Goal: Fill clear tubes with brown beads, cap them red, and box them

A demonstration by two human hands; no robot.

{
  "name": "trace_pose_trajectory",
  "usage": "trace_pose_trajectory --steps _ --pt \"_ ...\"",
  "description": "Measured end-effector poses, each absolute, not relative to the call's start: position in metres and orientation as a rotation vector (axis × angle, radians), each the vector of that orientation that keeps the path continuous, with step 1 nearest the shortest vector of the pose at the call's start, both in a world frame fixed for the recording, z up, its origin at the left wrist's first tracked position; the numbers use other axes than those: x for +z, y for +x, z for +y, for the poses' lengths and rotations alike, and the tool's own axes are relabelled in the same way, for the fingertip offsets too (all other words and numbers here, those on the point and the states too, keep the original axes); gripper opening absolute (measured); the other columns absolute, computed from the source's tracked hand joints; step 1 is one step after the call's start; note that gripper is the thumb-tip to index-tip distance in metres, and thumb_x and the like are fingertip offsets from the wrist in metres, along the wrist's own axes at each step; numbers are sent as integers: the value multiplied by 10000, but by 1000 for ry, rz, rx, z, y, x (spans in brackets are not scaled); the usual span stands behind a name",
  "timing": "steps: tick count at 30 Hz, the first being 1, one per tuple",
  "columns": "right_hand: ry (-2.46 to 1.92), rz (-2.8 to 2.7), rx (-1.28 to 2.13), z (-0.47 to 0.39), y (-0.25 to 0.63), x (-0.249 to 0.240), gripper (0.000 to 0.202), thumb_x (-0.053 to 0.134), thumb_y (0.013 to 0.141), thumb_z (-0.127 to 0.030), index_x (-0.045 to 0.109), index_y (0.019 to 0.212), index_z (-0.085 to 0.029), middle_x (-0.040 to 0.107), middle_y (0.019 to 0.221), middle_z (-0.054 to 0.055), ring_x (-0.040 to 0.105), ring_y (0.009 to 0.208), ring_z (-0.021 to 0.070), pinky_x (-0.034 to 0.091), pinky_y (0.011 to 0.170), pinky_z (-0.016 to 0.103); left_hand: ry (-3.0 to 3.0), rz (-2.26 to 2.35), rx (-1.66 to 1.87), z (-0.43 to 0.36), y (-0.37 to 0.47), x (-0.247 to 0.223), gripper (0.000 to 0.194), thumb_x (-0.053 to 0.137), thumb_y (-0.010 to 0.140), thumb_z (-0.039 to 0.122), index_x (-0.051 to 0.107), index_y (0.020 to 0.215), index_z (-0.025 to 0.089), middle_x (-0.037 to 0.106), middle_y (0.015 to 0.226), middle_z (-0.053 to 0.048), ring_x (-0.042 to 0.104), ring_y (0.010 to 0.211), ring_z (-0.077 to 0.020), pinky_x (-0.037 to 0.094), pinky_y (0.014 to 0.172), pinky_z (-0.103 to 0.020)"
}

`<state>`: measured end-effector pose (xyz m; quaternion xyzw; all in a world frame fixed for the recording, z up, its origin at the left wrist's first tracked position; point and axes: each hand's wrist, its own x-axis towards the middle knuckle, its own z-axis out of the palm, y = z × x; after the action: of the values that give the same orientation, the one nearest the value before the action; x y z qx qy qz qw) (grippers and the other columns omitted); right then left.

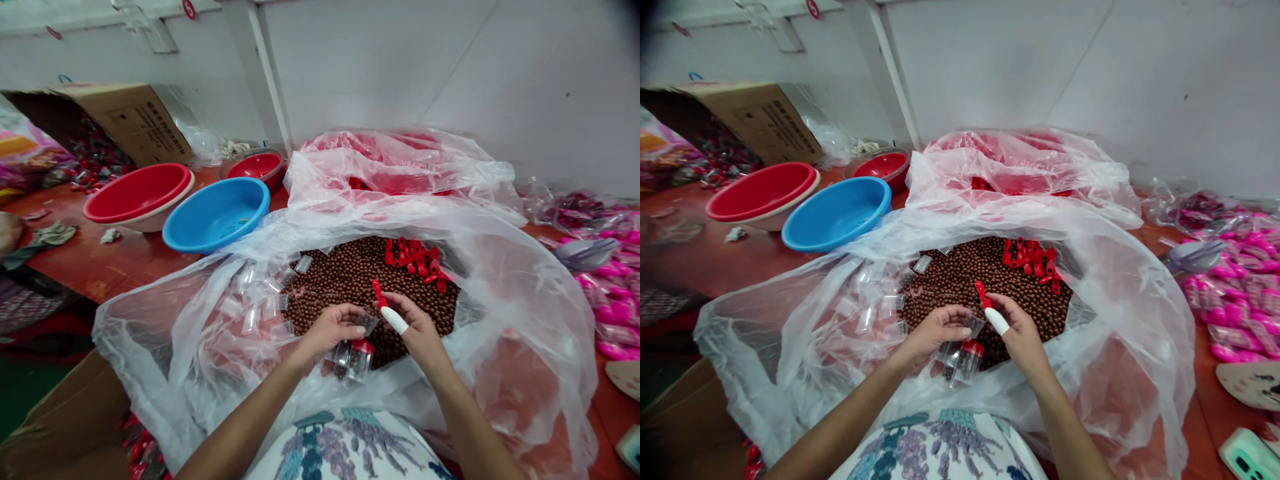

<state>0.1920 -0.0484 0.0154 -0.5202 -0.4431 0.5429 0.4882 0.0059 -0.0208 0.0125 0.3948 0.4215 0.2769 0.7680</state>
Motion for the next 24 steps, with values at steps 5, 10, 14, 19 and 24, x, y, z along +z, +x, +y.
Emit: trace_pose_trajectory --steps 5,10,14,19,24 --pt "-1271 -1049 1289 -47 195 14 417 684 708 -362 607 1107 -265 613 1120 52 570 964 223 507 688 291 726 872 570 -23 6 20 386 751 605 176 646 976 138 668 928 -78 617 737 -140 470 716 -265" --pt "-1268 -999 1316 -48 198 13 357 659 732 -373 647 1069 -258 593 1099 49 582 767 156 522 619 278 623 850 549 -23 5 25 423 759 590 143 640 996 139 662 954 -82 628 737 -137 490 734 -275" --pt "-1233 -892 1350 -48 199 11 355 656 743 -377 646 1078 -261 625 1121 45 599 842 176 512 761 331 621 849 551 -23 5 24 408 758 591 137 639 981 130 670 899 -77 626 726 -135 491 717 -260" --pt "-1153 -857 1380 -48 197 12 344 601 786 -416 640 1094 -268 599 1207 52 577 1033 238 473 876 416 668 894 543 -25 7 25 415 756 588 152 641 986 129 676 813 -63 607 633 -116 474 643 -235" --pt "-1210 -1128 1317 -51 191 17 355 615 781 -365 619 1128 -292 594 1218 15 478 1187 241 298 1053 461 752 935 589 -26 9 20 427 763 580 173 655 991 136 679 900 -68 613 739 -137 462 709 -251"
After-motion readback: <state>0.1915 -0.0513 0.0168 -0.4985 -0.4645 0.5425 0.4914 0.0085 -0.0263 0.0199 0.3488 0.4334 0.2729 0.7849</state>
